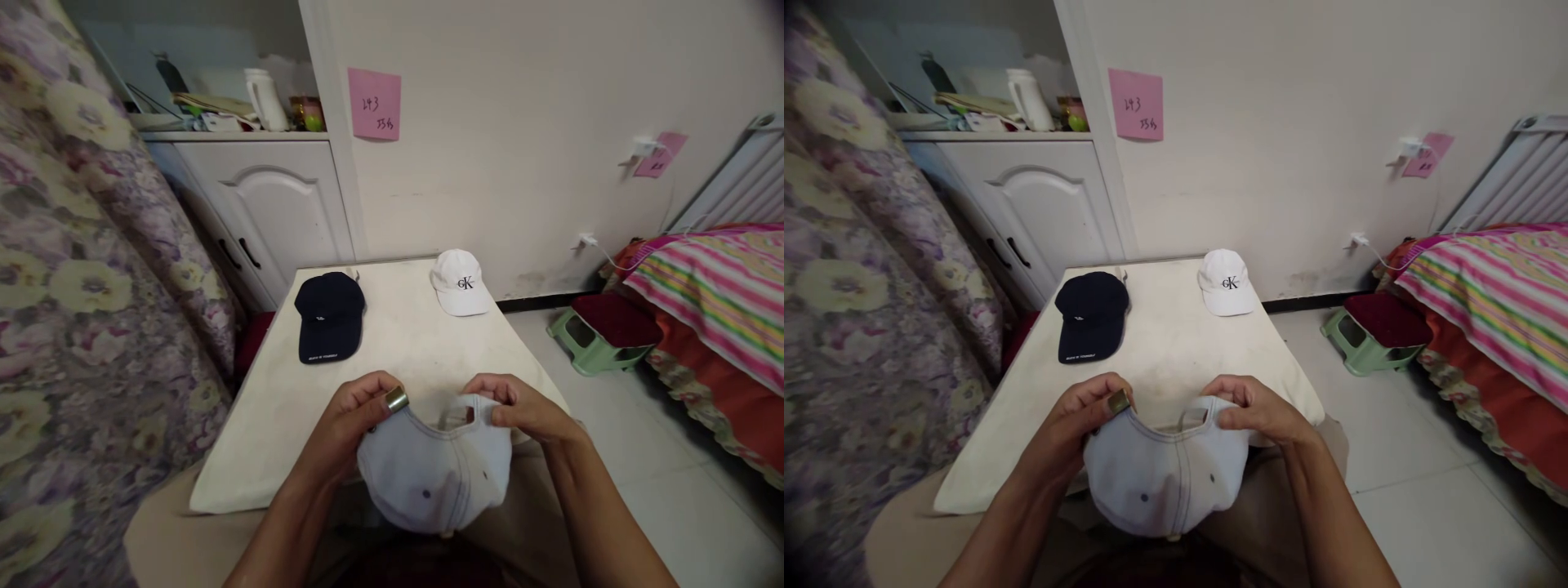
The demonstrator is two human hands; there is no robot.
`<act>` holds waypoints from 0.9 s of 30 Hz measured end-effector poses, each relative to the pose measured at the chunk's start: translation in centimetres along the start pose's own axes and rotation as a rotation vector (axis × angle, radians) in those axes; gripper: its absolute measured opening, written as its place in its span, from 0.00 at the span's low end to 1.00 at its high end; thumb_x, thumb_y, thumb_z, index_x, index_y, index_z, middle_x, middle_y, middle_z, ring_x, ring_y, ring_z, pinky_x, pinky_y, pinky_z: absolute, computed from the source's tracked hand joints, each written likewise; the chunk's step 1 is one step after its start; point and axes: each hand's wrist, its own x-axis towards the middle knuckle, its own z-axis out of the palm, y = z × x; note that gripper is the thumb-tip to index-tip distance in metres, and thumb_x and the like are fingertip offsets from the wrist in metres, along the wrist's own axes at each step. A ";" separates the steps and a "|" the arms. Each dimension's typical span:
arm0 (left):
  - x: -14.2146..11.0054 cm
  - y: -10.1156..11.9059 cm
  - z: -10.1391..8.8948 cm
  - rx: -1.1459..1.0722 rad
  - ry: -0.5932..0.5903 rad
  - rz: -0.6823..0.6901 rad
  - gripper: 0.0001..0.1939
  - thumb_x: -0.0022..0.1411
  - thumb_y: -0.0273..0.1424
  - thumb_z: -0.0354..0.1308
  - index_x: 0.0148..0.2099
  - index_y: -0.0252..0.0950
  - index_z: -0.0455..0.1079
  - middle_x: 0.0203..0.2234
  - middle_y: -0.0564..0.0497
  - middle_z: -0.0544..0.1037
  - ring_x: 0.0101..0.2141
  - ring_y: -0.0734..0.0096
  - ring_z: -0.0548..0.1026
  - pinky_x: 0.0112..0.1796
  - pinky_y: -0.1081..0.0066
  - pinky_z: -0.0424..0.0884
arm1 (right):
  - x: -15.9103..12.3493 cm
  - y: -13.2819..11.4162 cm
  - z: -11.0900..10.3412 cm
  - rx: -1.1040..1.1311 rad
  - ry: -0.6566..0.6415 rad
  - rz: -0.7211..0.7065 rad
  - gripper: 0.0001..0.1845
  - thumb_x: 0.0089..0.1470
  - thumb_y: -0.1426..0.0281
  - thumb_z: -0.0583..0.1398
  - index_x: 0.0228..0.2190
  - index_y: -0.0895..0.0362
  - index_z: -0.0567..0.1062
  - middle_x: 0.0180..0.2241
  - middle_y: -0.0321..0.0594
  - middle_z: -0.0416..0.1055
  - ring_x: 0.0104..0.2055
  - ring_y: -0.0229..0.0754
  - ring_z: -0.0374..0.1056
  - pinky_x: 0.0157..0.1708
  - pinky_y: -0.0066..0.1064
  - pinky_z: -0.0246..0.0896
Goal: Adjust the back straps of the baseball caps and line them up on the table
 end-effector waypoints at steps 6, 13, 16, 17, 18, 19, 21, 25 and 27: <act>0.0 1.8 0.4 -0.049 0.006 0.026 0.14 0.51 0.37 0.68 0.31 0.31 0.72 0.19 0.54 0.71 0.18 0.81 0.64 0.20 0.80 0.56 | -0.4 -0.5 0.1 0.029 -0.145 0.019 0.23 0.38 0.58 0.71 0.31 0.61 0.76 0.25 0.36 0.73 0.26 0.38 0.68 0.28 0.28 0.64; 2.6 3.8 0.3 -0.275 0.081 0.021 0.10 0.48 0.28 0.68 0.33 0.30 0.74 0.21 0.53 0.75 0.20 0.77 0.71 0.22 0.79 0.68 | 1.5 -0.6 1.8 0.341 0.064 -0.168 0.20 0.37 0.64 0.72 0.31 0.57 0.72 0.24 0.33 0.70 0.20 0.33 0.64 0.19 0.23 0.59; 5.3 2.8 -1.2 -0.398 0.094 0.017 0.07 0.52 0.26 0.64 0.35 0.30 0.75 0.23 0.51 0.79 0.23 0.72 0.76 0.27 0.76 0.73 | 4.0 -0.9 1.4 0.407 0.130 -0.199 0.20 0.39 0.67 0.71 0.35 0.57 0.72 0.27 0.35 0.73 0.24 0.36 0.68 0.24 0.24 0.64; 6.2 2.0 -1.8 -0.443 0.093 0.004 0.07 0.55 0.28 0.62 0.36 0.30 0.75 0.23 0.50 0.79 0.24 0.70 0.78 0.28 0.75 0.74 | 4.9 -0.8 1.0 0.421 0.142 -0.198 0.20 0.40 0.67 0.70 0.37 0.57 0.73 0.28 0.36 0.74 0.25 0.37 0.70 0.26 0.25 0.66; 6.9 1.1 -2.5 -0.467 0.074 -0.029 0.08 0.58 0.31 0.60 0.36 0.29 0.75 0.24 0.48 0.80 0.25 0.66 0.79 0.30 0.71 0.75 | 5.9 -0.7 0.6 0.442 0.159 -0.206 0.20 0.41 0.68 0.70 0.39 0.57 0.73 0.29 0.36 0.75 0.27 0.37 0.71 0.28 0.25 0.67; 7.5 0.0 -3.2 -0.489 0.053 -0.063 0.10 0.59 0.33 0.59 0.35 0.29 0.74 0.23 0.47 0.80 0.27 0.63 0.80 0.32 0.68 0.77 | 6.7 -0.4 0.2 0.471 0.161 -0.199 0.20 0.41 0.70 0.69 0.39 0.57 0.74 0.29 0.36 0.76 0.28 0.37 0.72 0.30 0.25 0.68; 8.1 -2.4 -4.6 -0.551 0.023 -0.068 0.10 0.60 0.33 0.58 0.33 0.29 0.74 0.23 0.46 0.81 0.30 0.59 0.81 0.38 0.62 0.77 | 8.1 0.3 -0.6 0.529 0.166 -0.181 0.19 0.43 0.72 0.69 0.39 0.57 0.74 0.30 0.35 0.77 0.28 0.34 0.72 0.31 0.22 0.69; 8.3 -5.9 -6.3 -0.641 0.010 0.014 0.05 0.51 0.26 0.64 0.33 0.32 0.75 0.23 0.50 0.82 0.28 0.60 0.81 0.42 0.61 0.77 | 9.6 1.6 -1.6 0.573 0.118 -0.129 0.16 0.44 0.73 0.68 0.38 0.59 0.75 0.29 0.35 0.77 0.28 0.34 0.73 0.31 0.21 0.69; 8.4 -6.6 -6.7 -0.642 0.013 0.022 0.06 0.49 0.24 0.64 0.33 0.33 0.75 0.24 0.50 0.82 0.30 0.59 0.82 0.42 0.61 0.77 | 10.1 2.1 -1.9 0.595 0.095 -0.113 0.15 0.44 0.73 0.68 0.38 0.60 0.75 0.29 0.37 0.78 0.28 0.35 0.74 0.31 0.22 0.70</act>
